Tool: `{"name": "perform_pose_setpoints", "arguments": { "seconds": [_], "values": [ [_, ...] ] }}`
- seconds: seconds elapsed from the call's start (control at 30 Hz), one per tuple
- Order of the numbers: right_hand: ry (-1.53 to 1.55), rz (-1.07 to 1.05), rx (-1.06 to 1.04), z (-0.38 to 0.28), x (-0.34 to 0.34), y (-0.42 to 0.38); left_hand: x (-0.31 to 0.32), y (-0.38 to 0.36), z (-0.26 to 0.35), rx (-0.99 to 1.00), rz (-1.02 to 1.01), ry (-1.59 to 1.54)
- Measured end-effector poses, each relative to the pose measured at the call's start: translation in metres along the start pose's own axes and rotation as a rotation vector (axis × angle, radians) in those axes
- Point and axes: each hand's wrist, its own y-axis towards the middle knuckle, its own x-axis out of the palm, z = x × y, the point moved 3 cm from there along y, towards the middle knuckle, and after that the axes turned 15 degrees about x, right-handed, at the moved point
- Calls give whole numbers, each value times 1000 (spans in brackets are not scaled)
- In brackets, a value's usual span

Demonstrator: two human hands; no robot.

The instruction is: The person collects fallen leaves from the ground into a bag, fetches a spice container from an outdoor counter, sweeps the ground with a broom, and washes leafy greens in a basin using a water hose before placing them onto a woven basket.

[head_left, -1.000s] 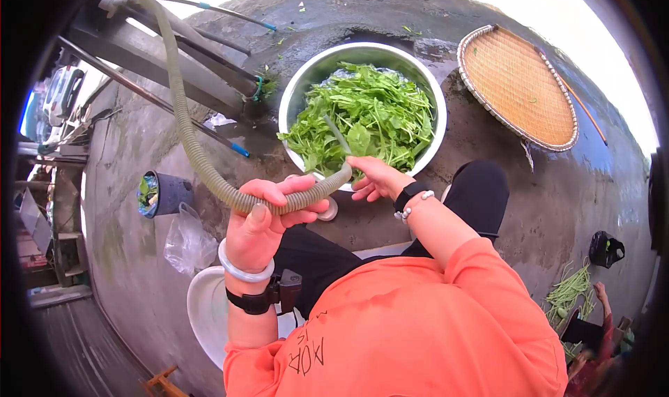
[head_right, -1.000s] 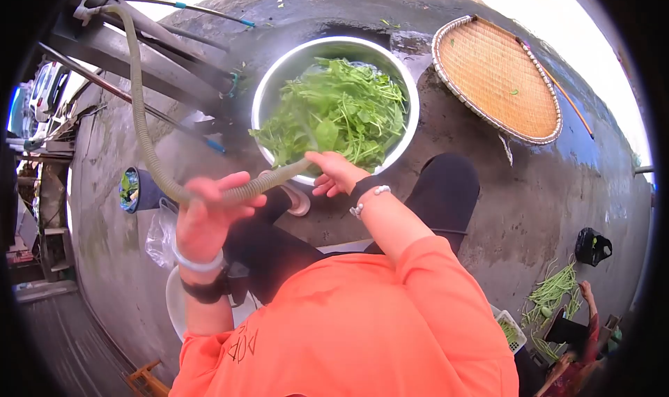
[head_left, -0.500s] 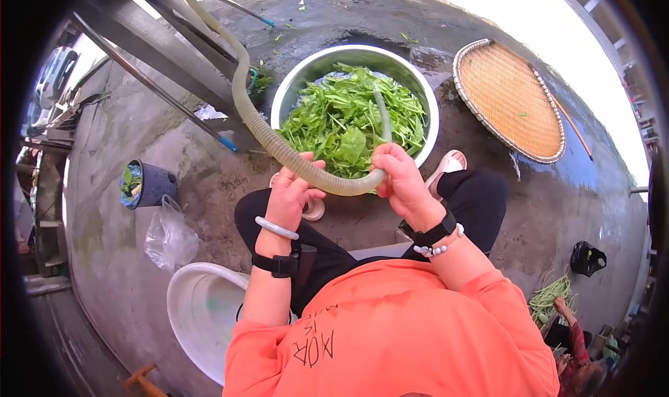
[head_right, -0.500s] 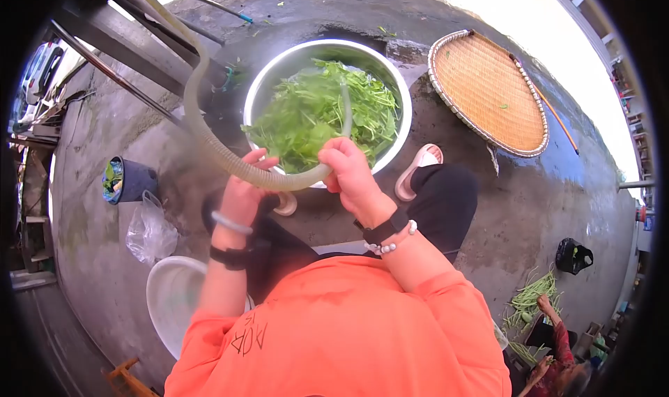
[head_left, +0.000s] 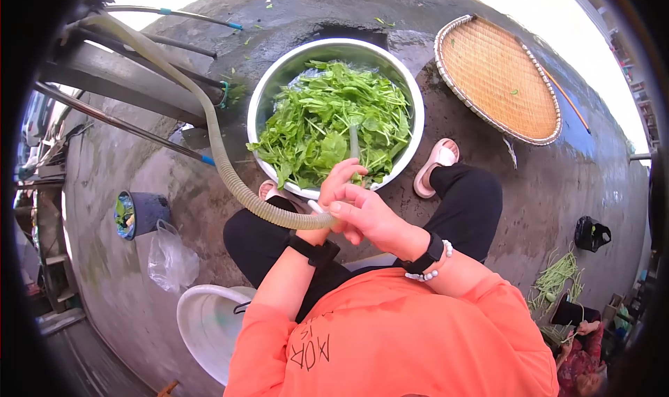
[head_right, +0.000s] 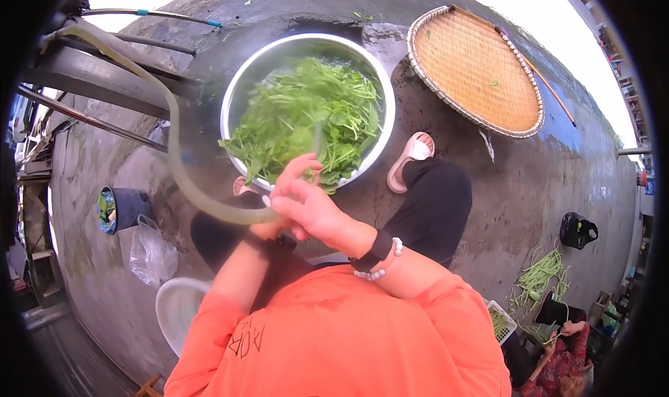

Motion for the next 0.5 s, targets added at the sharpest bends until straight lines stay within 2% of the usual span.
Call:
{"name": "perform_pose_setpoints", "arguments": {
  "seconds": [0.03, 0.07, 0.1, 0.17, 0.3, 0.37, 0.4, 0.5],
  "values": [
    [5, 4, 6, -3, -6, 1, -5, 1, 3, 100, -12, -37],
    [-55, 46, -28, -9, -14, 4, -4, -3, 0, -261, 155, -365],
    [-117, 89, -61, -16, -23, 7, -12, -3, 2, -259, 121, -219],
    [-169, 194, -52, -25, -60, 28, -32, 19, 21, -250, 80, -180],
    [-175, 463, 223, -21, -143, 73, -67, 33, 4, -536, 66, -584],
    [-138, 511, 359, -13, -178, 95, -79, 35, -21, -455, 49, -611],
    [-91, 545, 396, -10, -192, 104, -83, 35, -31, -483, 30, -540],
    [39, 633, 511, 9, -217, 146, -92, 42, -51, -500, 72, -601]
  ]
}}
